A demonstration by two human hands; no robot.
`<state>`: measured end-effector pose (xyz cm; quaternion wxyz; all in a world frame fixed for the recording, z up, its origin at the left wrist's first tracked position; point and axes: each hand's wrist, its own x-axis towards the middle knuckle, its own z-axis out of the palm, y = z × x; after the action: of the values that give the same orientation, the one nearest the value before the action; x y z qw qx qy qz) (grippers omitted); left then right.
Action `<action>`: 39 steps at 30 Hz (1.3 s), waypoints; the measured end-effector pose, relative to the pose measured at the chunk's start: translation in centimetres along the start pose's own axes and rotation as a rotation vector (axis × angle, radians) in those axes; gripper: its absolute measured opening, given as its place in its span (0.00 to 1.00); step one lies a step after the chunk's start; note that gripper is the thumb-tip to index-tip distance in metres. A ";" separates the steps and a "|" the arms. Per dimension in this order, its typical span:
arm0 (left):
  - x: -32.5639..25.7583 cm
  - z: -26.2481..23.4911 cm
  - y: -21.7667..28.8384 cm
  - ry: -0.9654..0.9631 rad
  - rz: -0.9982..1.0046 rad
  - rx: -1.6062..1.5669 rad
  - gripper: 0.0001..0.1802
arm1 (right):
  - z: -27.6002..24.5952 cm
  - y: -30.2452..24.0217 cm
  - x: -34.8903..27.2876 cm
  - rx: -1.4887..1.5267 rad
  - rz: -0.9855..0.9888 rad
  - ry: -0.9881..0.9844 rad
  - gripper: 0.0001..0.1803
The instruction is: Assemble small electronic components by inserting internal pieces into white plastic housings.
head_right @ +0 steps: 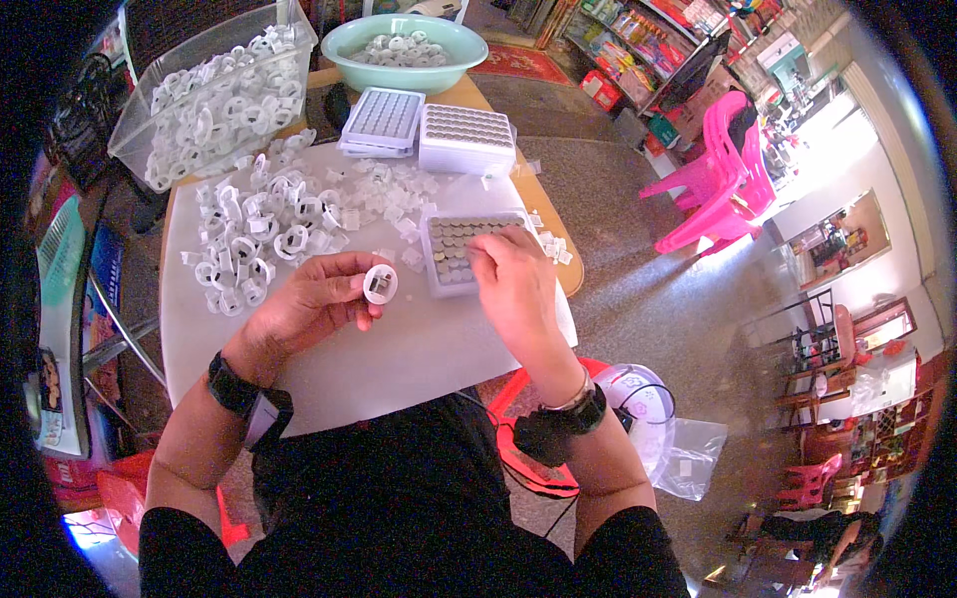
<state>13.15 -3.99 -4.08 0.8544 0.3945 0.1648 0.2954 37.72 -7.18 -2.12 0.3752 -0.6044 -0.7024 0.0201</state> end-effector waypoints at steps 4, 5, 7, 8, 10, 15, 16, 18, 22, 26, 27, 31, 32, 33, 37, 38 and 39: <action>-0.1 0.0 0.1 0.021 -0.019 0.036 0.19 | 1.0 -0.3 0.0 -0.188 -0.114 0.028 0.04; -0.1 -0.1 0.1 0.019 -0.028 0.037 0.19 | 1.1 -0.3 0.0 -0.187 -0.116 0.028 0.04; -0.2 -0.1 0.0 0.024 -0.024 0.041 0.21 | 1.2 -0.4 -0.2 -0.126 -0.134 0.037 0.05; -0.3 -0.1 0.0 0.024 -0.021 0.045 0.22 | 1.2 -0.6 -0.3 -0.122 -0.137 0.033 0.05; -0.1 0.1 0.0 0.010 -0.018 0.050 0.22 | 0.7 -0.9 -0.5 0.117 0.073 0.005 0.05; -0.1 0.0 -0.1 -0.043 -0.003 0.057 0.19 | -1.1 -5.2 -1.0 0.397 0.150 -0.124 0.07; -0.1 0.0 -0.1 -0.052 -0.004 0.038 0.19 | -1.1 -5.9 -1.0 0.411 0.086 -0.143 0.07; -0.2 -0.1 -0.2 -0.061 -0.003 0.021 0.19 | -0.9 -6.7 -1.1 0.423 -0.006 -0.170 0.08; 0.1 -0.2 -0.6 -0.082 0.017 0.015 0.22 | 0.1 -7.0 -1.5 0.385 -0.016 -0.138 0.07; 0.1 -0.5 -1.1 -0.089 0.054 0.058 0.23 | 0.5 -6.8 -1.6 0.356 -0.076 -0.137 0.06; 0.2 -0.4 -1.0 -0.090 0.054 0.057 0.23 | 0.6 -6.4 -1.5 0.407 -0.036 -0.176 0.06; 0.1 -0.2 -0.9 -0.032 0.039 0.290 0.24 | 0.2 -6.0 -1.0 0.621 0.170 -0.338 0.06; 0.0 -0.3 -1.0 -0.044 0.052 0.371 0.25 | 0.2 -6.0 -0.9 0.622 0.170 -0.341 0.06; 0.0 -0.2 -1.0 -0.043 0.052 0.370 0.25 | 0.2 -6.0 -0.9 0.519 0.086 -0.310 0.06; 0.2 -0.1 -1.2 -0.052 0.100 0.315 0.29 | -0.1 -6.6 -1.0 0.158 -0.236 -0.205 0.06; 0.3 -0.2 -1.2 -0.068 0.110 0.305 0.30 | 0.0 -6.6 -1.0 0.170 -0.247 -0.193 0.06; 0.3 -0.2 -1.2 -0.068 0.109 0.306 0.30 | 0.0 -6.5 -1.1 0.171 -0.246 -0.193 0.06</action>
<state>13.67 -4.28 -5.14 0.7723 0.5379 0.1572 0.2993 32.30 -9.84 0.49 0.3559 -0.4753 -0.7994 0.0915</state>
